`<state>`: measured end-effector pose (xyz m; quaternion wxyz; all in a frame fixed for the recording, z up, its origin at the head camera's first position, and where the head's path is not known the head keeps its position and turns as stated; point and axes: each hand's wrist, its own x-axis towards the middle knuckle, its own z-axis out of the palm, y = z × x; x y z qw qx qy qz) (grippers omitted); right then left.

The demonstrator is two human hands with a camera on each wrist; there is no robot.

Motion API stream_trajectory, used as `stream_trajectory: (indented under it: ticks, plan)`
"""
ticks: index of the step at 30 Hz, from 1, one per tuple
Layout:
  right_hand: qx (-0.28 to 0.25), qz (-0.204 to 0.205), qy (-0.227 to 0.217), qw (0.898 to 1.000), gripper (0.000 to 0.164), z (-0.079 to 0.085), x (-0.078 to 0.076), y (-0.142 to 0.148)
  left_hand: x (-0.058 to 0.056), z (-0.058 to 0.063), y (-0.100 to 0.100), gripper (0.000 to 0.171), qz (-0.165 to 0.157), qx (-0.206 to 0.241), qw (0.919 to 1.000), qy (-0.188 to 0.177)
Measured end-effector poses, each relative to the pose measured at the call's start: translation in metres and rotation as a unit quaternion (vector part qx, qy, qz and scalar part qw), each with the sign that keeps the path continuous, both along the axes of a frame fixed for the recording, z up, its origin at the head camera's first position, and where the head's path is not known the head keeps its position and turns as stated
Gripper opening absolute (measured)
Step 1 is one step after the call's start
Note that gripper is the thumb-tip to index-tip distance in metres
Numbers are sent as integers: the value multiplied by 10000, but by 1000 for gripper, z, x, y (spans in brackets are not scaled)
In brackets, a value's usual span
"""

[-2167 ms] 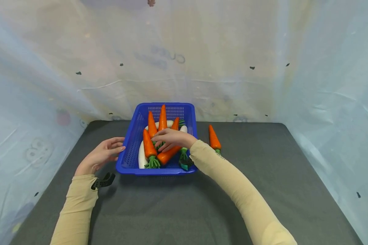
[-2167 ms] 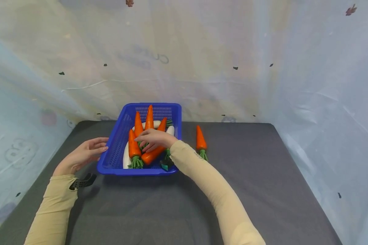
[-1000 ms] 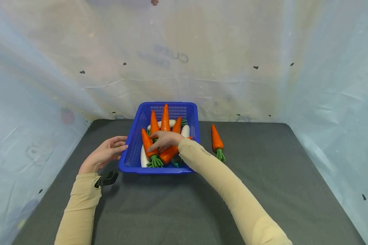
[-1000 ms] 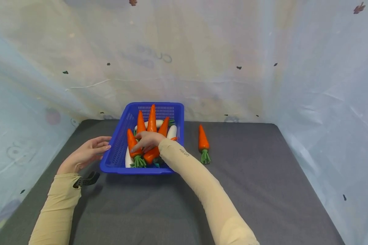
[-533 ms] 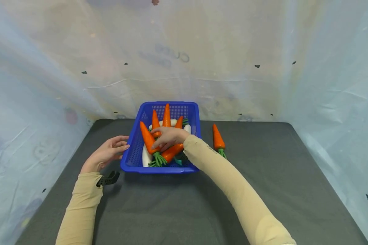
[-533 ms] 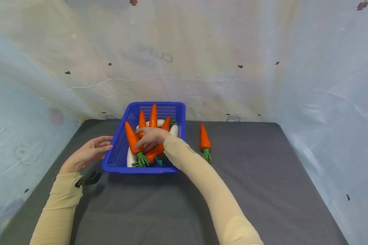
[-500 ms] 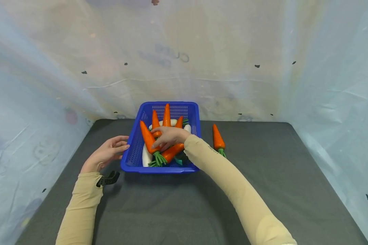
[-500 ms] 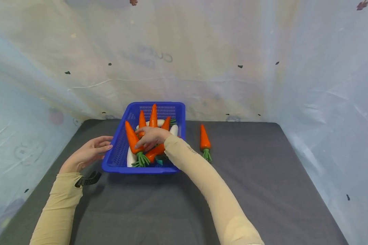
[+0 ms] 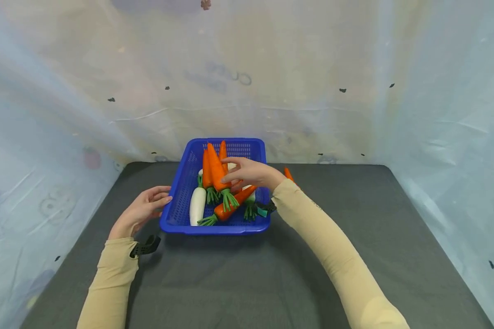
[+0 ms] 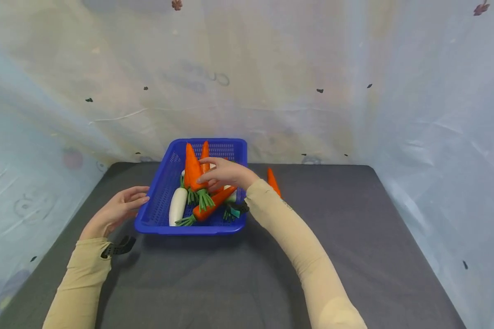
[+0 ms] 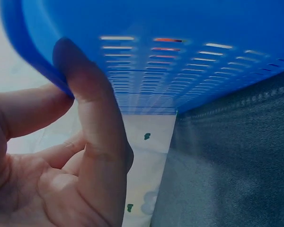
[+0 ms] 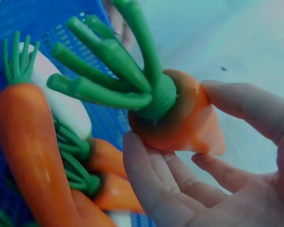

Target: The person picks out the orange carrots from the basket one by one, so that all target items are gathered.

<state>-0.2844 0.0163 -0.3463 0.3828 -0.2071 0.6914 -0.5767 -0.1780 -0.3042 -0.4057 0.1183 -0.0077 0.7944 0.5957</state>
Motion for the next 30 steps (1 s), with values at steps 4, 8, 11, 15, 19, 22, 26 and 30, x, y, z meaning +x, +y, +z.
stream_trajectory:
  ticks: [4,8,11,15,19,22,26,30]
  plan:
    - [-307,-316,-91,9990,73,-1,-1,29,1,-2,3,66,12,81,10000,22]
    - [-501,-570,-97,9971,73,-2,0,61,0,-3,4,65,3,97,10000,2]
    - [-568,-778,-27,9953,73,-3,1,85,-2,-4,5,65,2,112,9999,20]
    - [-616,-1010,82,9929,72,-8,2,114,-3,-5,6,65,-33,103,9999,38]
    - [-728,-1241,64,9896,73,-14,5,140,-4,-6,7,65,-35,89,10000,22]
    - [-786,-1396,33,9871,73,-20,8,157,-4,-6,7,65,-12,42,10000,-3]
    - [-631,-1602,89,9850,71,-30,12,181,-4,-6,6,64,14,-7,10000,-40]
    - [-392,-1811,130,9826,70,-40,14,204,-4,-6,4,63,12,-23,10000,-22]
